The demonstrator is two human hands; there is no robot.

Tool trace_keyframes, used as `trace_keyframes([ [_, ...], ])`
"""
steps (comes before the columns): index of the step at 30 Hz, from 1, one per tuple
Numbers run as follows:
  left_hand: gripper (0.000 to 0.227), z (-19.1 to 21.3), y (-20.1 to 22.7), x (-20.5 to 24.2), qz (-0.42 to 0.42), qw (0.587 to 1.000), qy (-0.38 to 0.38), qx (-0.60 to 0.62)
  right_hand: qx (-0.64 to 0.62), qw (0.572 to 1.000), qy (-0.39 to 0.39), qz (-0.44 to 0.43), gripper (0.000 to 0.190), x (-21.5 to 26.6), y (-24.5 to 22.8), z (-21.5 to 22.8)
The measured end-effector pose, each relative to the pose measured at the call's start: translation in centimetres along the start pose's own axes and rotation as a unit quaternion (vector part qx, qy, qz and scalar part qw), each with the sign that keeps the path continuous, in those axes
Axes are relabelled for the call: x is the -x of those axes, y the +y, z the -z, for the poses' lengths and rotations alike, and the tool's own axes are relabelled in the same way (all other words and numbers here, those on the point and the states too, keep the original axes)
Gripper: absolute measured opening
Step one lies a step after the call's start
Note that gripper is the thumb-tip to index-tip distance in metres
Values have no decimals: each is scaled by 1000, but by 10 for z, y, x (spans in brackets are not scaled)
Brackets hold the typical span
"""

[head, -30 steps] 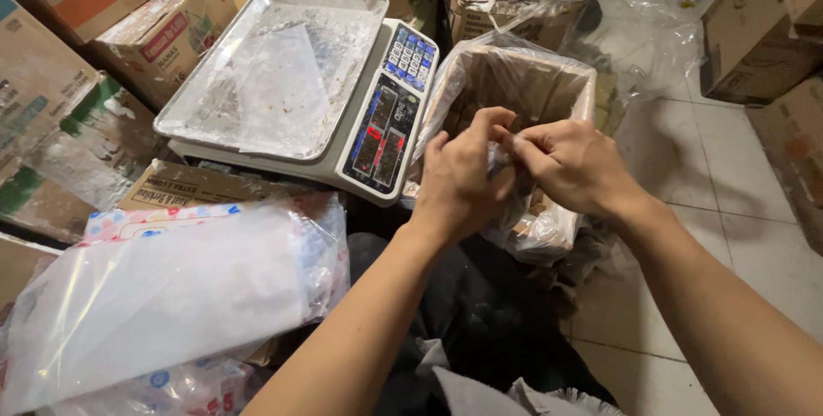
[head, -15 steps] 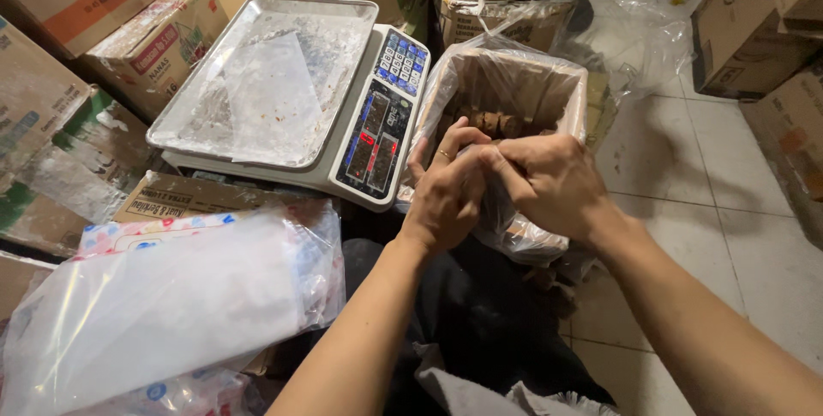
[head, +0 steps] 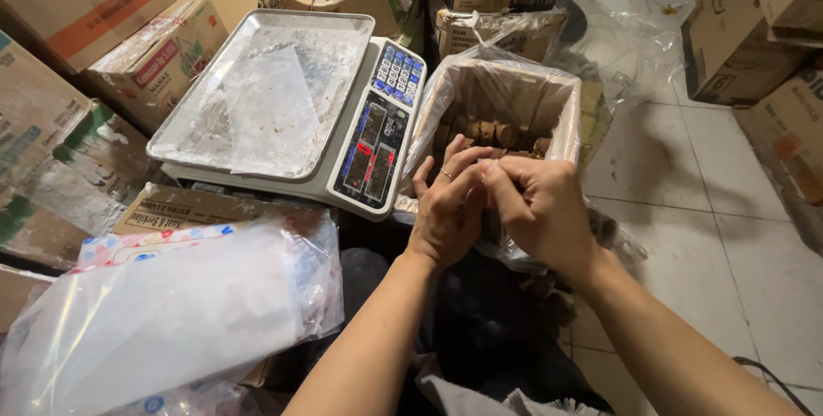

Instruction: The person sits on the floor and repeatedly weighs cylindrical brown food items on a digital scale, then places them into small plastic bags and ties them closed. The process is repeated multiple times with items taken from a nearby container.

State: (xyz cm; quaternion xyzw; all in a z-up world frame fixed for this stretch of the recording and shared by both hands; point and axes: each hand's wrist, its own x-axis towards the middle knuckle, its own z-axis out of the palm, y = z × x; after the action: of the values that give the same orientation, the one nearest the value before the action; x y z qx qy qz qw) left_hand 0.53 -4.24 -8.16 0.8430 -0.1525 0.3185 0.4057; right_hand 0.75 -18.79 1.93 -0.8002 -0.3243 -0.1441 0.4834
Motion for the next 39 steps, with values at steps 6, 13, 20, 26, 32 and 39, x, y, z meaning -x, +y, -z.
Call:
trace_keyframes([
  [6, 26, -16, 17, -17, -8, 1000, -9, -8, -4, 992, 57, -110, 32, -2, 2, 16],
  [13, 34, -51, 68, -47, -24, 998, -33, 40, -15, 975, 175, -139, 37, 1, 8, 63],
  [20, 53, -98, 105, -50, -66, 983, -140, 103, 62, 937, 308, -151, 40, 52, 26, 96],
  [26, 41, -134, 118, -28, -62, 951, -276, 127, 130, 895, 351, -241, 42, 114, 59, 104],
  [32, 44, -156, 115, -12, -3, 917, -393, 69, 167, 872, 329, -322, 37, 167, 121, 98],
  [39, 49, -161, 101, -7, 38, 889, -455, 29, 192, 857, 232, -418, 45, 188, 232, 87],
])
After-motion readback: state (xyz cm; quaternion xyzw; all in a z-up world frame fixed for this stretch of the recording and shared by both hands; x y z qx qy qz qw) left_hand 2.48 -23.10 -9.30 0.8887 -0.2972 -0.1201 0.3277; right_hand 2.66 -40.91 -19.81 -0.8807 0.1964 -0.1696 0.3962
